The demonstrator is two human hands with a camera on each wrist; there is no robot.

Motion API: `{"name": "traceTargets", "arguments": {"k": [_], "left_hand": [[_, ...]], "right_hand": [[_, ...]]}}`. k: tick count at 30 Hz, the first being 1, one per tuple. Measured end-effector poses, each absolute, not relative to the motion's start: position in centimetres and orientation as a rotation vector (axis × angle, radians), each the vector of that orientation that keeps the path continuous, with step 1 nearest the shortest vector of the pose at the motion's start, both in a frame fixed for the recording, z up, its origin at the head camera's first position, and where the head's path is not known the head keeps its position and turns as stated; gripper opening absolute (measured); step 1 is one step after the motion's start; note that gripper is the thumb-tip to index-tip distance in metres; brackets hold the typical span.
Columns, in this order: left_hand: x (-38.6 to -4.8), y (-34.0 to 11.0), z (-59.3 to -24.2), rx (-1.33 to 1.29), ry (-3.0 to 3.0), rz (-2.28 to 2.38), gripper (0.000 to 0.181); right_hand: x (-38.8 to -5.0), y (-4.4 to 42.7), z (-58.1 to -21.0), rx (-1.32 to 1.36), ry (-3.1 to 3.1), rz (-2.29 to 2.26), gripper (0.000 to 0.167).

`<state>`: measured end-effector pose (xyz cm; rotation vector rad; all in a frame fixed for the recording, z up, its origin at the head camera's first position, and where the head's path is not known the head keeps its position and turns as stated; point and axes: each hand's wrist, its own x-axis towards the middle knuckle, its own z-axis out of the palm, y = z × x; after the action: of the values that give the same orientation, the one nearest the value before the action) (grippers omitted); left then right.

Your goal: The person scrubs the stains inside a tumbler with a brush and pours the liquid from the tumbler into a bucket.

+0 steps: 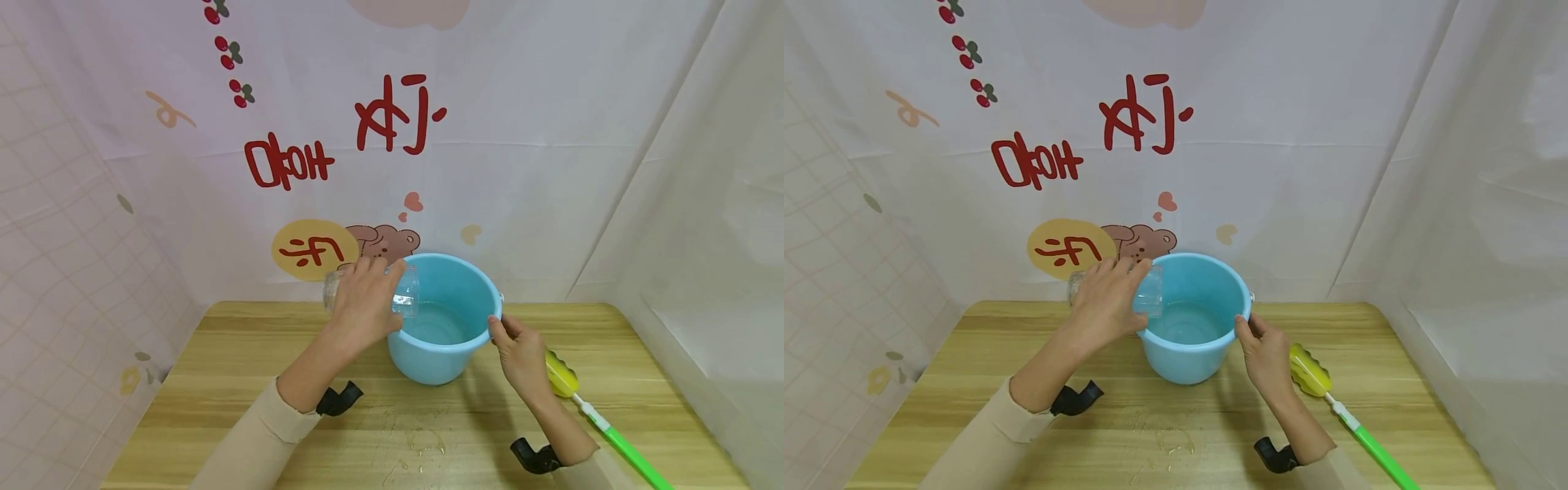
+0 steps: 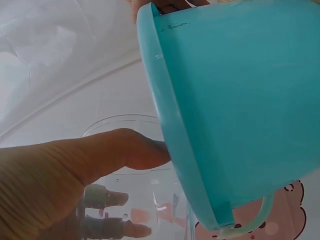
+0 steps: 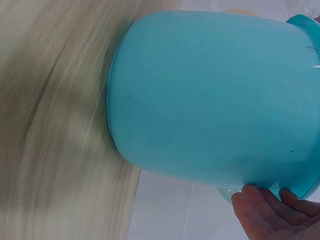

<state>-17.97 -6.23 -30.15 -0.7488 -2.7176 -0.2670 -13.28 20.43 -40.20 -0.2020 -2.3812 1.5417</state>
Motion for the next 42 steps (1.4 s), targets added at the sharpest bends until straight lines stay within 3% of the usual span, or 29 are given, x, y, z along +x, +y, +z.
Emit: {"name": "traceTargets", "arguments": {"k": [42], "left_hand": [[-18.09,-5.95,-30.07,-0.739,-2.741,-0.257,0.08]], "right_hand": [[-13.41,20.65,-40.41,-0.176,-2.36,1.507,0.045]]}}
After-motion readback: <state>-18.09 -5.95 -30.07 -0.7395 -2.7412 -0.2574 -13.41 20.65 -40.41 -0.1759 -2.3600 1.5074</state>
